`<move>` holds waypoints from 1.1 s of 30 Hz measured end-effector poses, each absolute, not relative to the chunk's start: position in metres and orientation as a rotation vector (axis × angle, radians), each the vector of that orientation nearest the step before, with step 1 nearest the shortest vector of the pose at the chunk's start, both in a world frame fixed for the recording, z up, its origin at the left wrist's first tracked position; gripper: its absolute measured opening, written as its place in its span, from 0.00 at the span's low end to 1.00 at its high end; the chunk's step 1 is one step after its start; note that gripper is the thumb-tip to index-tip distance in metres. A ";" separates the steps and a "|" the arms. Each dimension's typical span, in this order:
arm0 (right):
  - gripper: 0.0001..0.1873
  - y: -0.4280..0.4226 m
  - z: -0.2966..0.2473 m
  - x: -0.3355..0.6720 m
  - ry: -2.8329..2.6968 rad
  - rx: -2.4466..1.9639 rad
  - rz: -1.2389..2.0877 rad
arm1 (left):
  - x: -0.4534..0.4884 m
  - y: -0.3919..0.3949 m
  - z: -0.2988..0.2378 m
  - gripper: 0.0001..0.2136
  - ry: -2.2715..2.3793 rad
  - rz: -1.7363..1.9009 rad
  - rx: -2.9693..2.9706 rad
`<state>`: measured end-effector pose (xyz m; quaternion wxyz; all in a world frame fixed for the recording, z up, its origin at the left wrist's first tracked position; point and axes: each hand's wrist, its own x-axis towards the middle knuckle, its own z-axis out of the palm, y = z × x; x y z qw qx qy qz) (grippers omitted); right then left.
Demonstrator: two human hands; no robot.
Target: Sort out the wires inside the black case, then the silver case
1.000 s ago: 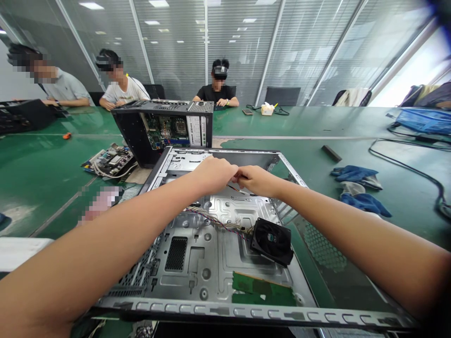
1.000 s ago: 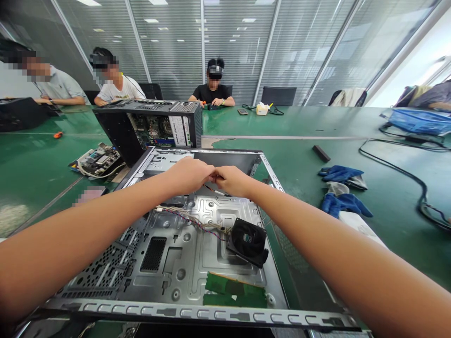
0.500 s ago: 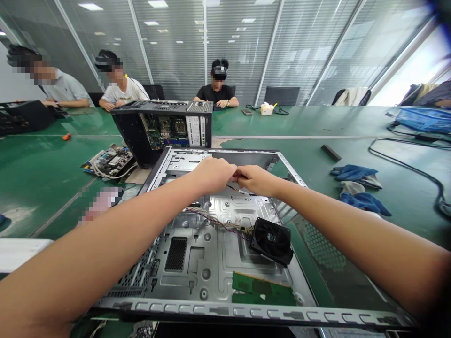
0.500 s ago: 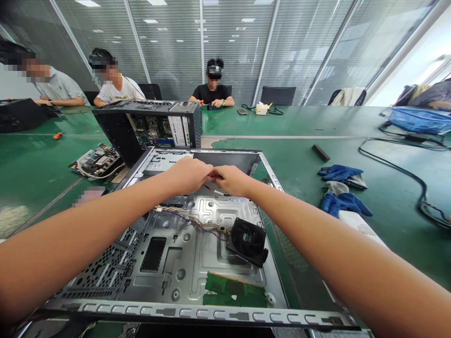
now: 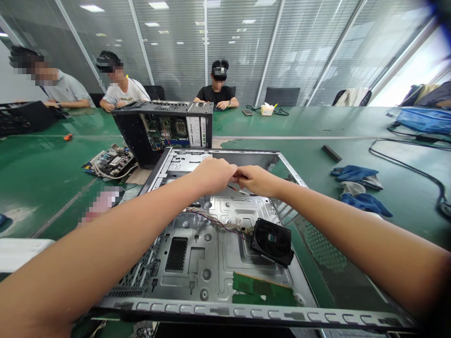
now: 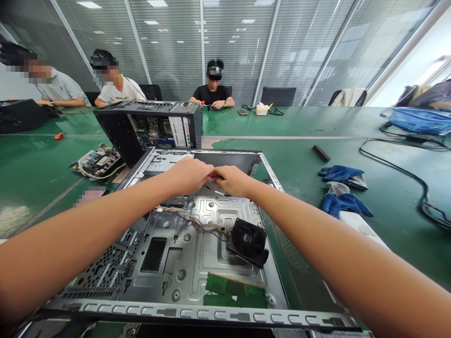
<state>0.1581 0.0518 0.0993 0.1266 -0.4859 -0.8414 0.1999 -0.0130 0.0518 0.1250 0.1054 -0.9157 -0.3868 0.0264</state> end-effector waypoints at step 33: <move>0.12 0.050 0.104 0.159 -2.469 -1.374 0.631 | -0.014 0.052 0.126 0.16 -1.131 0.113 -2.732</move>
